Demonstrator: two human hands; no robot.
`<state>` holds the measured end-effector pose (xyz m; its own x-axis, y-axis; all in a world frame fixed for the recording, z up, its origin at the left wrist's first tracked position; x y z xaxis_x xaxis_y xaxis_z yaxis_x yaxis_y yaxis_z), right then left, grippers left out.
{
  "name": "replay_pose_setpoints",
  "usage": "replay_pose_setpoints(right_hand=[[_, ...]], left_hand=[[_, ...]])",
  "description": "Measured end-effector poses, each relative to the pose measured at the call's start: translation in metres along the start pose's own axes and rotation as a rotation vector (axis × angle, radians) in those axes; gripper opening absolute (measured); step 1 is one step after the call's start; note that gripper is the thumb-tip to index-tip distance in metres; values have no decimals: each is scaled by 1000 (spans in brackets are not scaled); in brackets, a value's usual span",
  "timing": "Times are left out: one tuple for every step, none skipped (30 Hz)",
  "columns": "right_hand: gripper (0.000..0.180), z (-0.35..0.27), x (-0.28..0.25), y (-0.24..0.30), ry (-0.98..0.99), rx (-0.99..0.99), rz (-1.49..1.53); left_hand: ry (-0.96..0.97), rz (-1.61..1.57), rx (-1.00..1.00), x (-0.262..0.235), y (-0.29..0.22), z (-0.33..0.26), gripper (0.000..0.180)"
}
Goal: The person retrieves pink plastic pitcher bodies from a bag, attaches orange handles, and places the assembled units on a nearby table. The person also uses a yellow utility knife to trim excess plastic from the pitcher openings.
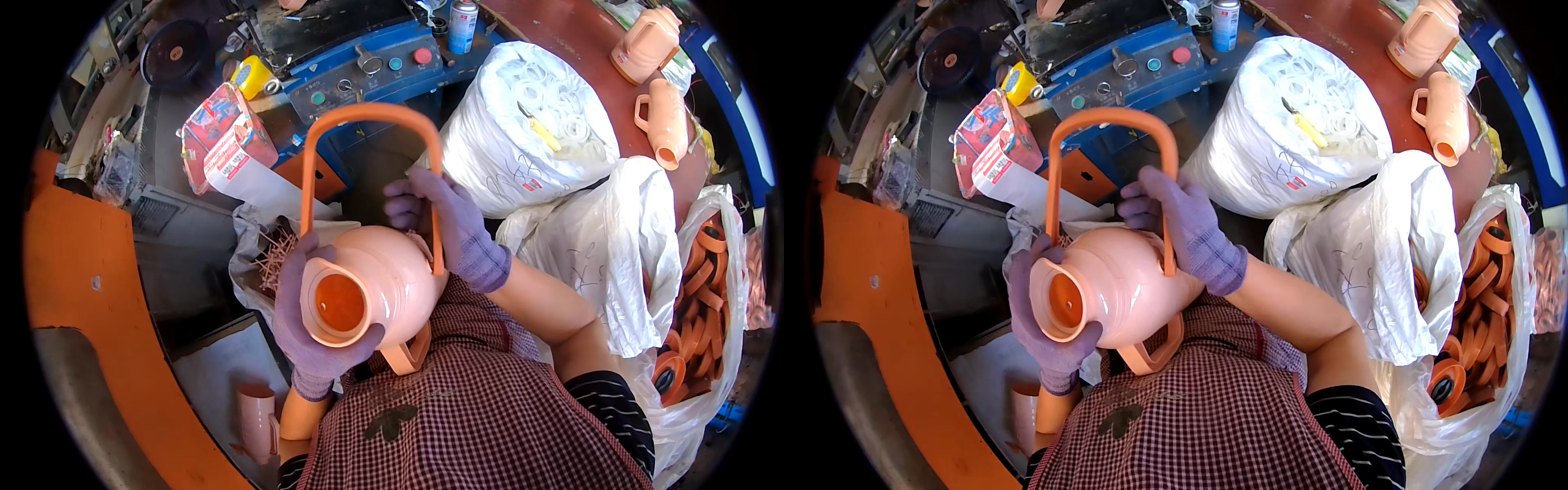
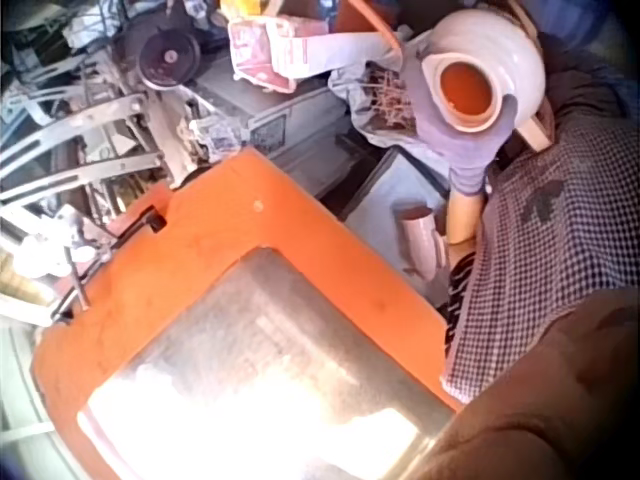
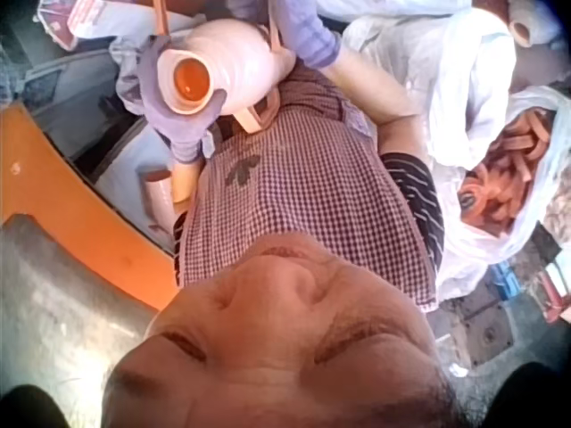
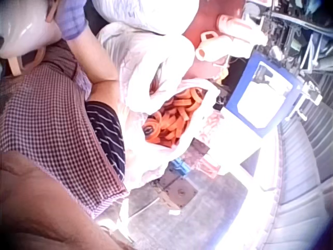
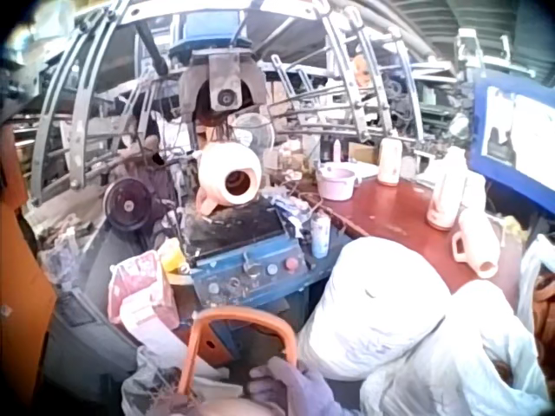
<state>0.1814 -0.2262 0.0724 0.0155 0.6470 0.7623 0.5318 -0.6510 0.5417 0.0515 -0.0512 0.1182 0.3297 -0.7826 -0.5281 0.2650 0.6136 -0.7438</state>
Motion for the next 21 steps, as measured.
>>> replay_pose_setpoints(right_hand=[[32, 3, 3, -5, -73, -4, 90], [32, 3, 3, -4, -46, 38, -15], [32, 3, 5, -3, -11, 86, -126], [33, 3, 8, -3, 26, 133, -237], [34, 3, 10, -1, 84, 114, -257], [35, 3, 12, 2, 143, 92, -280], [36, 4, 12, 5, 203, 72, -304], [36, 7, 0, 6, 184, 142, -138], [39, 5, -12, 12, 103, 195, -2], [40, 5, -29, 16, 63, 176, 16], [36, -3, -38, 27, -3, 299, -16], [31, -14, -40, 34, -27, 278, -22], [31, -18, -45, 35, 31, 198, -44], [39, -17, -59, 34, 103, 225, 6], [48, -15, -70, 32, 169, 243, 61], [48, -16, -69, 32, 128, 235, 30], [48, -18, -69, 33, 86, 222, 0], [48, -20, -68, 36, 45, 198, -27], [48, -20, -68, 41, 131, 209, -44], [47, -23, -67, 40, 79, 191, -85], [47, -23, -59, 38, 29, 159, -125]], left_hand=[[22, -10, 14, 2, -2, 0, 96], [-14, 28, 90, 5, -1, 2, 99], [-15, 56, 114, 6, -3, 1, 98], [-16, 85, 137, 9, -6, -1, 97], [-16, 115, 160, 10, -11, -2, 95], [32, 99, 79, 11, -14, -5, 97], [125, 85, 100, 11, -18, 2, 100], [218, 71, 120, 9, -23, 14, 103], [307, 61, 134, 8, -24, 20, 105], [253, -366, -79, 12, -12, 12, 116], [247, -423, -206, 18, 1, 11, 101], [243, -489, -325, 26, 14, 19, 86], [249, -554, -442, 35, 27, 27, 71], [255, -618, -558, 42, 38, 30, 57], [270, -684, -667, 48, 46, 28, 43], [275, -833, -656, 55, 54, 23, 46], [284, -982, -641, 64, 62, 15, 50], [303, -1130, -615, 70, 66, 11, 53], [266, -1106, -585, 73, 66, 10, 49], [233, -1085, -553, 74, 62, 4, 46], [206, -1066, -505, 76, 63, 4, 42]])
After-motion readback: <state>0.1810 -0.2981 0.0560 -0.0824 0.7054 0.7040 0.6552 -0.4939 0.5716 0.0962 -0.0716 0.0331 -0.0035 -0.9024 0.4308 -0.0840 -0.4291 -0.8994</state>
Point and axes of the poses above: each hand's wrist, its own z-axis towards the middle knuckle, its own x-axis out of the palm, y = z × x, the point moved 1 cm from there along z, towards the middle knuckle, and after that the axes turned 10 degrees about z, right-handed, at the moved point
